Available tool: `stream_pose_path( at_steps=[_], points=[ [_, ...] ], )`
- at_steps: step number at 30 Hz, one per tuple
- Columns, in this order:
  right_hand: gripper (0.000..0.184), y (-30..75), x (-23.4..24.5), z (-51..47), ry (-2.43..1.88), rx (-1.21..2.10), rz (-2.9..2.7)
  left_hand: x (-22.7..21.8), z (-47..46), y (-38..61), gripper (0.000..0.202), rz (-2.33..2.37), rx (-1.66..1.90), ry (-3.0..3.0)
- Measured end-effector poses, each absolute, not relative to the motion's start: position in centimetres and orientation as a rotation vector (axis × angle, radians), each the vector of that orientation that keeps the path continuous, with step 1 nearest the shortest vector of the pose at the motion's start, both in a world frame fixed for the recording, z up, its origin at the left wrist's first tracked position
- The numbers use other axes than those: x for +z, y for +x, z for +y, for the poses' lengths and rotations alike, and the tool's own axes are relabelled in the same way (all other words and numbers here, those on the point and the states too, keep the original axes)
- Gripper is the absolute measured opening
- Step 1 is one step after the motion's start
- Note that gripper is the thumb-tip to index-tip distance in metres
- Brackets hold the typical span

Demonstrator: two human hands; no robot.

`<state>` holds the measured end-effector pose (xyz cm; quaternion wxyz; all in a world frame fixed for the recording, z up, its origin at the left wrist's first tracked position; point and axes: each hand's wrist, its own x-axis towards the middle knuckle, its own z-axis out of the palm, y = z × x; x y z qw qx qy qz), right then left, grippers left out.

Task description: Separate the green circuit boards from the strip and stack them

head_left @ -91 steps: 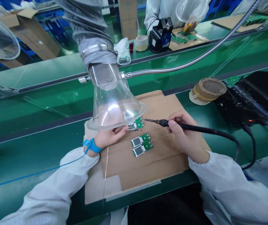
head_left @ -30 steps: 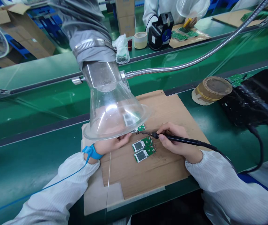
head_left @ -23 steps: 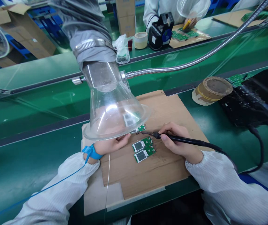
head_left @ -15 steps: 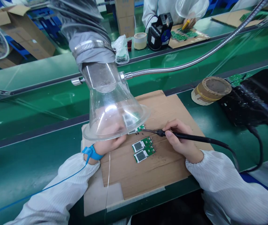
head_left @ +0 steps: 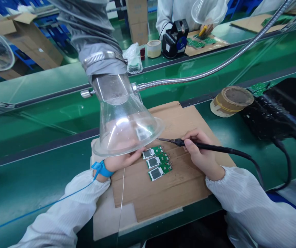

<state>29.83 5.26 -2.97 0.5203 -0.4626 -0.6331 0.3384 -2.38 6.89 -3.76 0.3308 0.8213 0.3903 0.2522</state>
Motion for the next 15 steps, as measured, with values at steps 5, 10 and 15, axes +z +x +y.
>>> stream_pose_path(
  at_steps=[5, 10, 15],
  points=[
    [0.031, 29.8, -2.8, 5.1, -1.104, 0.808, -1.521, -2.8, 7.5, -2.3, 0.018, 1.147, 0.776, 2.154],
    [0.032, 29.1, -1.3, 5.8, -1.13, 0.875, -1.547, -2.2, 7.9, -2.0, 0.017, 1.248, 0.851, 2.283],
    [0.032, 28.4, -1.2, 7.5, -1.082, 0.878, -1.552, -2.4, 8.6, -2.6, 0.018, 1.176, 0.722, 2.457]
  ],
)
